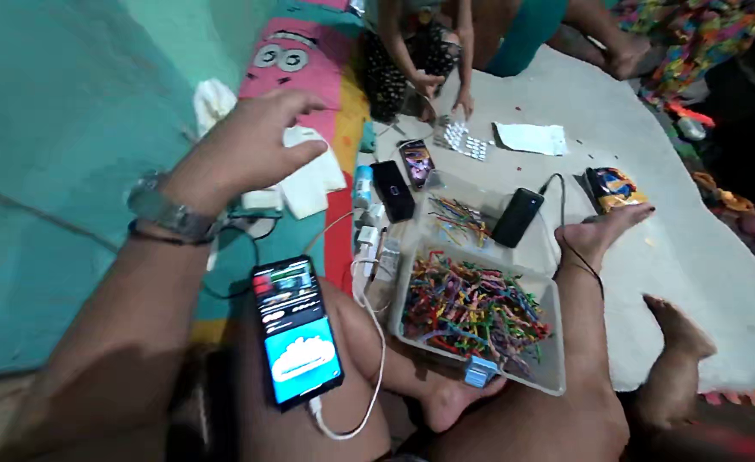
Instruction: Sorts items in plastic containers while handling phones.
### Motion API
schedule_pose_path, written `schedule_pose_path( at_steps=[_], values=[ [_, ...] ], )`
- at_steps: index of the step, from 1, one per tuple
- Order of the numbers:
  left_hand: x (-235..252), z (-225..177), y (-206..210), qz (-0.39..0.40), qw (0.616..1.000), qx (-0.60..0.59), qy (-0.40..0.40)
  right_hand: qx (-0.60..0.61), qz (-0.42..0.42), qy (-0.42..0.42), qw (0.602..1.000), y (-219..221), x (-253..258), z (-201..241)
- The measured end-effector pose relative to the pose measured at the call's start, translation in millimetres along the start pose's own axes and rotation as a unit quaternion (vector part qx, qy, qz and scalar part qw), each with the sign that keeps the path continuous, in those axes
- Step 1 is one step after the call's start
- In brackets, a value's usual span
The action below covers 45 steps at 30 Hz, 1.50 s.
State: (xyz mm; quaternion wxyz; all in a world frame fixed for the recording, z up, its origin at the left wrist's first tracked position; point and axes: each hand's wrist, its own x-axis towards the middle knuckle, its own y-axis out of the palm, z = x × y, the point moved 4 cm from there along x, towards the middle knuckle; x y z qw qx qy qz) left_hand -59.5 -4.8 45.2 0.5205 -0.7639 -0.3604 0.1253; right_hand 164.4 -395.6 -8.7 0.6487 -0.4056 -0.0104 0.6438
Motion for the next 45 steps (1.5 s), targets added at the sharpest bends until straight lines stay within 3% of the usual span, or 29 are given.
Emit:
schedule_pose_path(
  at_steps=[2,4,7,10,13,19,22,23,25,29,33,35,37,40,41,43,45],
  values=[
    [-69,12,-31,-0.140,0.986,-0.066,-0.055,-0.055,-0.044,-0.027,0.997,-36,21,-8],
    [-142,26,-35,-0.283,0.942,-0.150,-0.098,-0.113,-0.036,-0.058,0.991,-60,39,6],
    [-234,58,9,-0.413,0.849,-0.243,-0.226,-0.194,-0.024,-0.171,0.966,-69,64,23],
    [-285,81,87,-0.390,0.722,-0.386,-0.421,-0.193,-0.028,-0.288,0.937,-31,120,97],
    [-300,95,148,-0.370,0.570,-0.509,-0.528,-0.144,0.045,-0.308,0.939,16,172,172],
    [-306,119,169,-0.463,0.437,-0.500,-0.587,-0.131,0.037,-0.287,0.948,90,255,261],
    [-312,123,187,-0.428,0.367,-0.608,-0.559,-0.170,0.038,-0.315,0.933,115,276,281],
    [-314,124,191,-0.415,0.370,-0.628,-0.544,-0.181,0.036,-0.324,0.928,121,281,284],
    [-319,125,195,-0.410,0.412,-0.621,-0.526,-0.203,0.024,-0.338,0.919,131,287,292],
    [-314,112,173,-0.409,0.560,-0.549,-0.467,-0.256,0.014,-0.379,0.889,140,279,312],
    [-303,85,142,-0.325,0.742,-0.399,-0.430,-0.279,0.011,-0.373,0.885,152,288,346],
    [-294,67,130,-0.282,0.805,-0.335,-0.399,-0.286,0.012,-0.369,0.884,161,298,366],
    [-285,51,123,-0.244,0.854,-0.276,-0.367,-0.329,0.019,-0.402,0.854,176,307,381],
    [-280,34,104,-0.157,0.891,-0.248,-0.347,-0.445,0.056,-0.416,0.791,195,317,380],
    [-282,32,103,-0.177,0.890,-0.239,-0.345,-0.458,0.055,-0.421,0.781,196,315,374],
    [-285,29,120,-0.316,0.870,-0.182,-0.333,-0.457,0.028,-0.459,0.761,187,306,358],
    [-287,23,137,-0.384,0.848,-0.162,-0.327,-0.426,-0.011,-0.486,0.763,175,298,340]
  ],
)
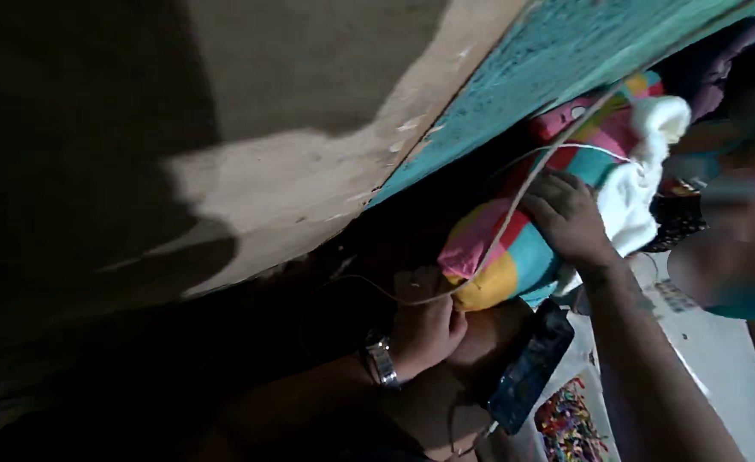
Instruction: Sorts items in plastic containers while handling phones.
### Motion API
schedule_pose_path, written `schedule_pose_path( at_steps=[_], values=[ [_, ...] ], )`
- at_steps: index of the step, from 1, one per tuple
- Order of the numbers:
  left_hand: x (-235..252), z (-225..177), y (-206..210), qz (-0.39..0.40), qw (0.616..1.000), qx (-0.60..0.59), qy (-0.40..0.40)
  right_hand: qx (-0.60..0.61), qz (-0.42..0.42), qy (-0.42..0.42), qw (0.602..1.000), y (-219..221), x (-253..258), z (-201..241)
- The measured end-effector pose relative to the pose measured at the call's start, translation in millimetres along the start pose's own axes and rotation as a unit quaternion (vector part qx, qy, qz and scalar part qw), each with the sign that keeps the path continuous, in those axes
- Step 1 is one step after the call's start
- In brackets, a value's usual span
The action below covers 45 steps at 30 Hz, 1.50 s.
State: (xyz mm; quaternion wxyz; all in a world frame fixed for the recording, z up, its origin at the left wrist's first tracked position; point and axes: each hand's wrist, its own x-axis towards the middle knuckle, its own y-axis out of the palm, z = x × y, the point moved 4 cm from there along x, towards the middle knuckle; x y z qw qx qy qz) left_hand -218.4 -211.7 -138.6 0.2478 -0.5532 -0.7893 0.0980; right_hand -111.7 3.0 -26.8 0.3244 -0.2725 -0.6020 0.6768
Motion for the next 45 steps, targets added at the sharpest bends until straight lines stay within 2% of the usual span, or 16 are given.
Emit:
schedule_pose_path(
  at_steps=[3,9,18,24,29,31,33,35,37,39,41,42,43,45],
  values=[
    [-8,-2,3,-0.023,1.000,-0.007,0.019,0.045,-0.070,-0.011,0.996,-1,-25,-11],
    [-9,-1,2,-0.015,0.999,-0.006,0.051,0.072,-0.121,-0.030,0.990,-2,-49,-18],
    [-12,8,6,-0.048,0.997,-0.031,0.061,0.088,-0.151,-0.025,0.984,-1,-67,-16],
    [-13,26,7,-0.053,0.997,-0.054,0.033,0.050,-0.147,-0.006,0.988,6,-56,-1],
    [-9,42,6,-0.062,0.995,-0.071,-0.033,0.013,-0.115,-0.023,0.993,15,-29,20],
    [1,60,5,-0.056,0.983,-0.129,-0.122,0.034,-0.121,-0.076,0.989,18,-25,32],
    [17,82,1,-0.023,0.935,-0.230,-0.268,0.061,-0.147,-0.099,0.982,12,-32,31],
    [27,99,0,-0.019,0.882,-0.297,-0.366,0.077,-0.177,-0.041,0.980,1,-49,4],
    [32,106,5,-0.008,0.856,-0.332,-0.397,0.105,-0.199,0.105,0.969,-5,-71,-47],
    [37,107,14,-0.012,0.832,-0.364,-0.419,0.188,-0.208,0.270,0.921,5,-94,-101],
    [41,103,21,-0.035,0.821,-0.371,-0.433,0.334,-0.165,0.383,0.845,32,-111,-129],
    [44,99,21,-0.048,0.818,-0.365,-0.442,0.384,-0.132,0.403,0.821,50,-112,-130],
    [47,95,20,-0.060,0.817,-0.356,-0.449,0.408,-0.095,0.403,0.814,64,-106,-123],
    [53,88,18,-0.081,0.827,-0.330,-0.448,0.377,-0.061,0.398,0.834,79,-78,-105]
  ],
)
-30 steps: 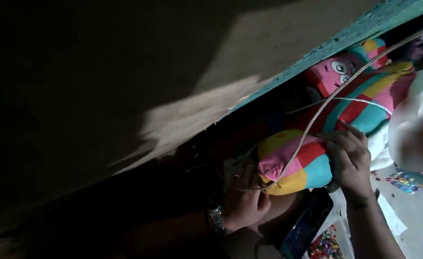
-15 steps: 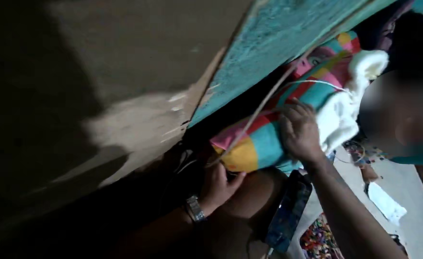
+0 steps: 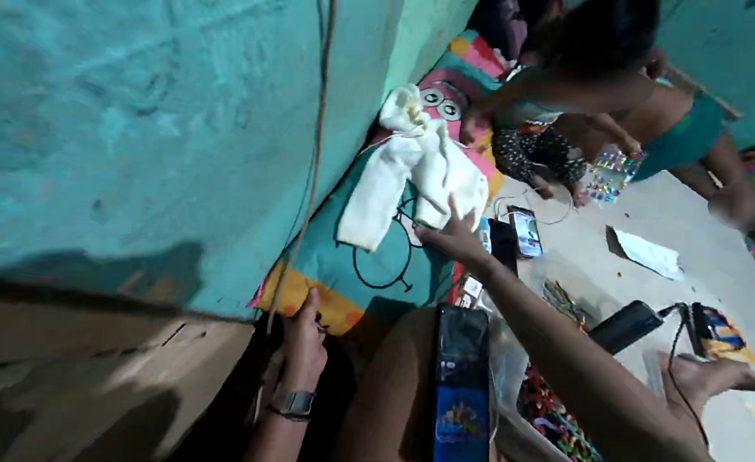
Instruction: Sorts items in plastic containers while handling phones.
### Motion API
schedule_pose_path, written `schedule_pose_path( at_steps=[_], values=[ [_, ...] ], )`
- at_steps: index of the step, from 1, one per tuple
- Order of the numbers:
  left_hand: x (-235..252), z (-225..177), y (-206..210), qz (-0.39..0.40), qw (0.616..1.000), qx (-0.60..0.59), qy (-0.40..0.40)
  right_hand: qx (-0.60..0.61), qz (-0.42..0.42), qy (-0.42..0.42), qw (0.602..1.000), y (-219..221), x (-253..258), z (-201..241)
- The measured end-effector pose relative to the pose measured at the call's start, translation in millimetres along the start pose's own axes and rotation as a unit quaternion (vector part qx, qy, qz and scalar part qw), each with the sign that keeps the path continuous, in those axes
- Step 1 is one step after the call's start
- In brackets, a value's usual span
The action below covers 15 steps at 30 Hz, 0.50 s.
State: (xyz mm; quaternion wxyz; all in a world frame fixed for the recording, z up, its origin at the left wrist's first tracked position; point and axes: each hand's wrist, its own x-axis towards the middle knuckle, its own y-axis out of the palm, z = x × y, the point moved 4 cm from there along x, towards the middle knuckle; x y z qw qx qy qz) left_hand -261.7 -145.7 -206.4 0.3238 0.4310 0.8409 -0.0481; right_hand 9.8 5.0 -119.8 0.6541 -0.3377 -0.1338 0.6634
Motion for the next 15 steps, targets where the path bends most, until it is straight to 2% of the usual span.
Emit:
schedule_pose_path(
  at_steps=[3,6,9,11,13,15],
  values=[
    [22,9,8,-0.022,0.997,0.065,0.040,-0.055,0.004,0.035,0.998,21,20,19],
    [59,27,17,-0.017,0.989,0.148,0.009,-0.097,-0.004,0.047,0.994,32,43,17],
    [54,25,15,0.004,0.975,0.221,-0.005,-0.105,0.022,0.013,0.994,25,56,12],
    [35,26,4,0.048,0.961,0.273,-0.012,-0.088,0.080,-0.058,0.991,6,50,6],
    [9,28,-10,0.116,0.938,0.325,-0.033,-0.052,0.114,-0.118,0.985,-35,26,4],
    [-23,34,-26,0.196,0.899,0.388,-0.054,0.002,0.108,-0.110,0.988,-82,-14,-4]
  ],
)
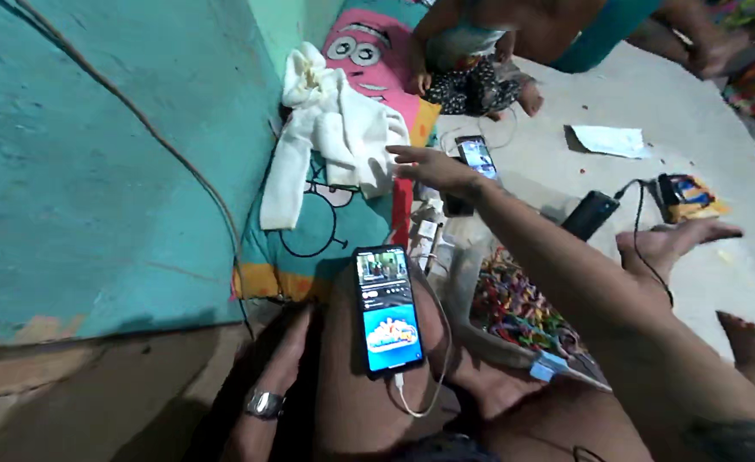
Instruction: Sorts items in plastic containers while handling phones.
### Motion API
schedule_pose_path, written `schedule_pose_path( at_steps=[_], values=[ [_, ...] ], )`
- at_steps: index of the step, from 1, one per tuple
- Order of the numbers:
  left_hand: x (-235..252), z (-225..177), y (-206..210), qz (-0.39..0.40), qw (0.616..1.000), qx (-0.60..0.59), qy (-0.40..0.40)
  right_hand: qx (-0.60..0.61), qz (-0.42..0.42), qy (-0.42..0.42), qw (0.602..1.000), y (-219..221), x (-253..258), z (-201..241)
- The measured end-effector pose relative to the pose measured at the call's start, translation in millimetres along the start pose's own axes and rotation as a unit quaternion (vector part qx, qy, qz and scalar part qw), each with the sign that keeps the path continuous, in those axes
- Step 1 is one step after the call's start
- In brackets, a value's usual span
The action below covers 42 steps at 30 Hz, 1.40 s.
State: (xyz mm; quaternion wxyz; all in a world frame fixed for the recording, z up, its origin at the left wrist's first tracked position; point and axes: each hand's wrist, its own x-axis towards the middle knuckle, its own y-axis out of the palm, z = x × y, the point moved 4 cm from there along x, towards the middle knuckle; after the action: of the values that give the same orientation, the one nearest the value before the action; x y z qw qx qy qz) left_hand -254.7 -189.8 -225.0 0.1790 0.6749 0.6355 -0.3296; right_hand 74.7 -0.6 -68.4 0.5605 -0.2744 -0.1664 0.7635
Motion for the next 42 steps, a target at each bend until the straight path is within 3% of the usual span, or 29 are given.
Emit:
schedule_pose_path(
  at_steps=[3,7,10,13,18,21,24,26,29,32,35,39,42],
  values=[
    [-31,0,8,0.091,0.992,0.072,0.043,0.045,-0.047,0.011,0.998,-36,-77,-22],
    [-26,-56,-1,0.089,0.953,0.260,0.128,0.078,-0.121,0.016,0.989,-41,-187,-53],
    [-35,-141,-11,0.008,0.859,0.445,0.254,0.097,-0.167,0.036,0.981,-35,-253,-83],
    [-41,-227,-19,-0.125,0.777,0.490,0.375,0.128,-0.247,0.032,0.960,-27,-304,-121],
    [-24,-367,-3,-0.238,0.744,0.430,0.453,0.179,-0.368,0.035,0.912,-5,-351,-157],
    [28,-409,16,-0.241,0.704,0.448,0.495,0.170,-0.404,0.031,0.898,13,-358,-163],
    [110,-396,36,-0.129,0.695,0.565,0.425,0.072,-0.398,0.064,0.912,29,-354,-164],
    [144,-371,49,-0.068,0.708,0.603,0.362,-0.012,-0.385,0.067,0.920,33,-350,-159],
    [123,-351,49,-0.119,0.718,0.585,0.357,-0.101,-0.378,0.023,0.920,24,-330,-138],
    [61,-323,35,-0.204,0.705,0.541,0.411,-0.140,-0.349,-0.025,0.926,7,-283,-99],
    [18,-273,17,-0.241,0.721,0.554,0.339,-0.142,-0.258,-0.044,0.955,2,-206,-62],
    [33,-221,-17,-0.215,0.775,0.575,0.148,-0.185,-0.077,0.069,0.977,20,-90,-71],
    [39,-217,-34,-0.204,0.795,0.552,0.150,-0.220,-0.016,0.137,0.966,36,-35,-99]
  ],
)
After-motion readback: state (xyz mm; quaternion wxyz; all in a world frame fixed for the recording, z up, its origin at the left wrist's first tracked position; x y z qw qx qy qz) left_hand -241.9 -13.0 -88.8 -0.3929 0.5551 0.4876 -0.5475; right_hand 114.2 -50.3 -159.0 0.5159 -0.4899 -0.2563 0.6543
